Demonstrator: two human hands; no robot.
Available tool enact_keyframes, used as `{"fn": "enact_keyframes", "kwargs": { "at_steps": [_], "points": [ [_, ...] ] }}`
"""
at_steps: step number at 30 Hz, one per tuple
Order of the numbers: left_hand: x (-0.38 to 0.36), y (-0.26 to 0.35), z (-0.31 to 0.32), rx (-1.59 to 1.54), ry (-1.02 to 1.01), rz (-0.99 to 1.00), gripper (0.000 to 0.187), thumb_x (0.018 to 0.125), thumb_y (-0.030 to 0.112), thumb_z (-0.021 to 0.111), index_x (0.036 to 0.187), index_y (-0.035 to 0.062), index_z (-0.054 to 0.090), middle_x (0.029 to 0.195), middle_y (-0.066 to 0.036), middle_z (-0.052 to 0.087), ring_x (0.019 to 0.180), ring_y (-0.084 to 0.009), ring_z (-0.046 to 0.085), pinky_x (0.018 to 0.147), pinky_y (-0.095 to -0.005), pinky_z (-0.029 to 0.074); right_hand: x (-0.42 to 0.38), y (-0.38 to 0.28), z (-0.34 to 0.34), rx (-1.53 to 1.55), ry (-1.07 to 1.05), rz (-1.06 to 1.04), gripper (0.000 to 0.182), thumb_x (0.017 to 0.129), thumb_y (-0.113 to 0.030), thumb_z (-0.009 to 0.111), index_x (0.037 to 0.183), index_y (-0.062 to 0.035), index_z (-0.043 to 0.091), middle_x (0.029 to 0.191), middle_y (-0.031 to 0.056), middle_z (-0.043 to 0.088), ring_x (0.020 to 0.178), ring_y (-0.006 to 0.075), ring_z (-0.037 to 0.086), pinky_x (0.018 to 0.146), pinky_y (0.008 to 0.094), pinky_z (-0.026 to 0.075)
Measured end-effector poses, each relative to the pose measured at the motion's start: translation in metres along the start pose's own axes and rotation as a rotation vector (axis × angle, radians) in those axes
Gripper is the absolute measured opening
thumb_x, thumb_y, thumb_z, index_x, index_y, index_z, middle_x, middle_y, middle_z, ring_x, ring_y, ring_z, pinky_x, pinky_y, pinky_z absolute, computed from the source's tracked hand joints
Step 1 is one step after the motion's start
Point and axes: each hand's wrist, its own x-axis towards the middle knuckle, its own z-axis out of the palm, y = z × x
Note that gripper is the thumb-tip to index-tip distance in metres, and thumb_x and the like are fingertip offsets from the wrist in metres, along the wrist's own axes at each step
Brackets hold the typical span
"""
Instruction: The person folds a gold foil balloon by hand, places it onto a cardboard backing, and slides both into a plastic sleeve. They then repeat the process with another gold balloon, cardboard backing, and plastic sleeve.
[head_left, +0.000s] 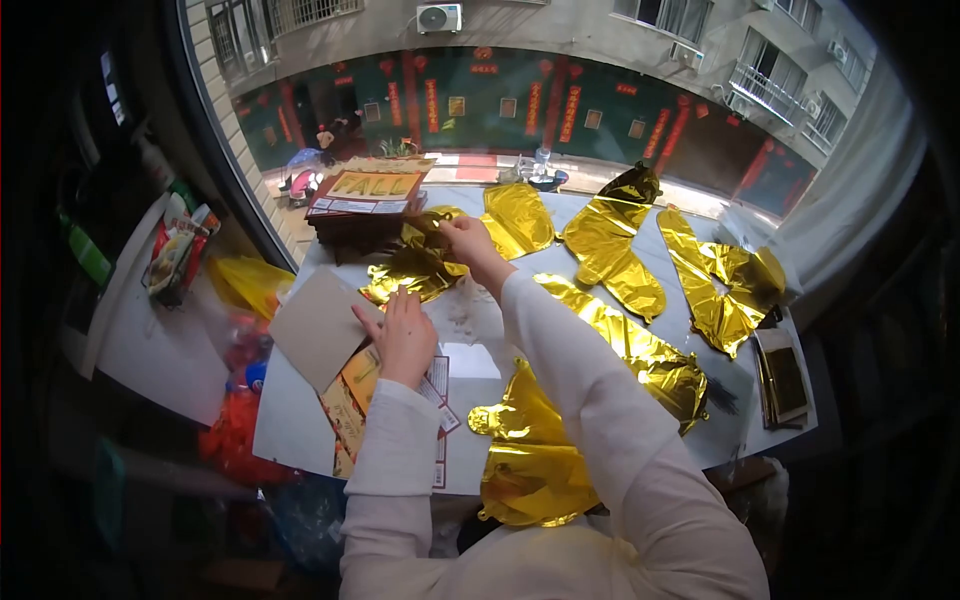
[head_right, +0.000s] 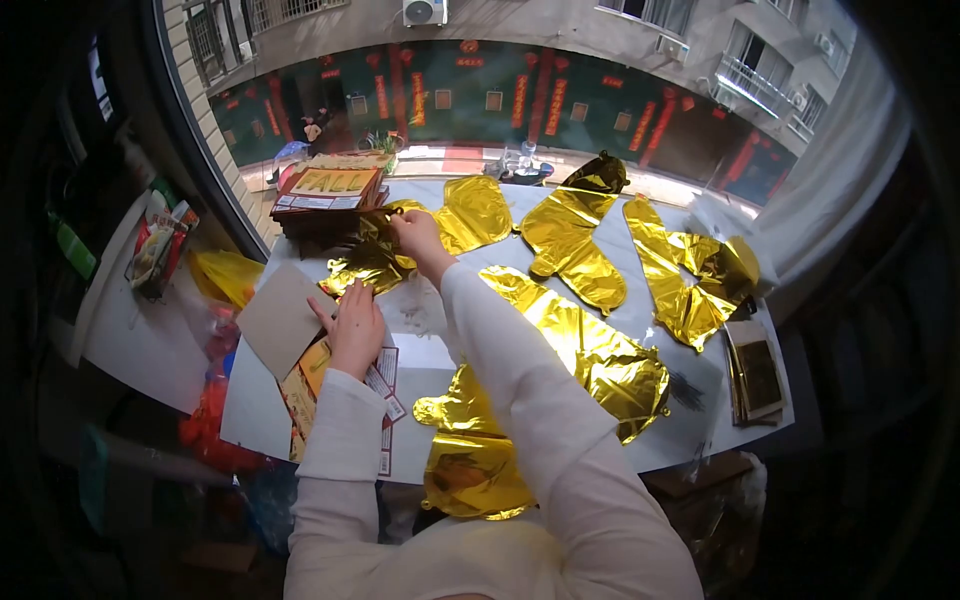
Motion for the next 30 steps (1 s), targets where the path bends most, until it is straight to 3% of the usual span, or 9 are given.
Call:
{"fn": "enact_keyframes", "kwargs": {
  "at_steps": [4, 10, 12, 14, 20, 23, 27, 28, 30],
  "points": [
    [-0.003, -0.002, 0.004, -0.029, 0.061, 0.012, 0.045, 0.103, 0.022, 0.050, 0.141, 0.0048, 0.064, 0.153, -0.012, 0.061, 0.145, -0.0228, 0.053, 0.121, -0.0769, -0.012, 0.016, -0.051, -0.077, 0.753, 0.352, 0.013, 0.018, 0.111, -0.015, 0.050, 0.120, -0.0012, 0.056, 0.116, 0.0155, 0.068, 0.099, 0.0293, 0.071, 0.091, 0.0469, 0.060],
    [0.000, -0.002, 0.012, 0.014, 0.063, 0.010, 0.037, 0.101, 0.021, 0.052, 0.132, 0.0055, 0.066, 0.152, -0.012, 0.060, 0.145, -0.0224, 0.052, 0.120, -0.0792, -0.010, 0.019, -0.156, -0.264, 0.979, 0.710, -0.501, 0.025, 0.115, -0.022, 0.045, 0.127, -0.0019, 0.054, 0.123, 0.0148, 0.067, 0.105, 0.0310, 0.071, 0.092, 0.0467, 0.061],
    [0.001, -0.002, 0.014, 0.036, 0.074, 0.026, 0.031, 0.100, 0.020, 0.054, 0.125, 0.0070, 0.066, 0.153, -0.011, 0.058, 0.146, -0.0218, 0.050, 0.120, -0.0811, -0.007, 0.025, -0.171, -0.354, 0.913, 0.483, -0.545, 0.028, 0.115, -0.022, 0.042, 0.129, -0.0021, 0.056, 0.128, 0.0160, 0.067, 0.111, 0.0315, 0.071, 0.094, 0.0484, 0.061],
    [0.000, 0.001, 0.007, 0.012, -0.005, -0.025, 0.045, 0.103, 0.023, 0.052, 0.143, 0.0055, 0.061, 0.158, -0.011, 0.055, 0.147, -0.0222, 0.049, 0.121, -0.0772, -0.012, -0.004, -0.218, -0.365, 0.935, 0.615, -0.640, 0.029, 0.115, -0.020, 0.041, 0.132, -0.0018, 0.056, 0.128, 0.0159, 0.069, 0.113, 0.0330, 0.071, 0.099, 0.0491, 0.061],
    [0.000, 0.002, 0.008, -0.008, -0.006, -0.061, 0.047, 0.104, 0.027, 0.052, 0.146, 0.0061, 0.058, 0.163, -0.014, 0.047, 0.152, -0.0242, 0.043, 0.121, -0.0780, -0.011, -0.120, -0.300, -0.296, 0.460, 0.277, -0.550, 0.030, 0.113, -0.021, 0.051, 0.132, -0.0014, 0.062, 0.128, 0.0122, 0.071, 0.117, 0.0273, 0.069, 0.108, 0.0440, 0.055],
    [0.001, 0.005, 0.007, 0.015, 0.155, 0.030, 0.048, 0.101, 0.025, 0.056, 0.143, 0.0046, 0.058, 0.165, -0.015, 0.045, 0.150, -0.0286, 0.044, 0.123, -0.0774, -0.003, -0.137, -0.304, -0.317, 0.265, -0.002, -0.613, 0.030, 0.112, -0.020, 0.053, 0.133, -0.0007, 0.063, 0.125, 0.0106, 0.073, 0.116, 0.0236, 0.070, 0.104, 0.0394, 0.055],
    [0.019, 0.050, -0.027, -0.055, -0.174, 0.185, 0.048, 0.100, 0.027, 0.059, 0.144, 0.0077, 0.058, 0.166, -0.023, 0.041, 0.151, -0.0361, 0.042, 0.124, -0.0720, 0.017, -0.171, -0.325, -0.356, 0.195, -0.402, -0.519, 0.029, 0.111, -0.021, 0.053, 0.124, -0.0005, 0.068, 0.118, 0.0072, 0.076, 0.110, 0.0202, 0.070, 0.098, 0.0362, 0.053],
    [0.028, 0.063, -0.032, -0.157, -0.279, 0.211, 0.048, 0.100, 0.027, 0.059, 0.145, 0.0095, 0.058, 0.166, -0.025, 0.039, 0.152, -0.0384, 0.042, 0.124, -0.0707, 0.022, -0.199, -0.325, -0.322, 0.294, -0.151, -0.568, 0.029, 0.110, -0.021, 0.054, 0.125, -0.0008, 0.068, 0.120, 0.0070, 0.075, 0.111, 0.0201, 0.069, 0.101, 0.0359, 0.051],
    [0.055, 0.086, -0.018, -0.189, -0.278, 0.324, 0.049, 0.101, 0.027, 0.059, 0.149, 0.0161, 0.056, 0.169, -0.027, 0.033, 0.154, -0.0413, 0.037, 0.123, -0.0686, 0.026, -0.226, -0.329, -0.317, 0.282, -0.427, -0.603, 0.030, 0.110, -0.021, 0.054, 0.128, -0.0002, 0.068, 0.125, 0.0081, 0.074, 0.116, 0.0209, 0.068, 0.106, 0.0352, 0.049]
  ]
}}
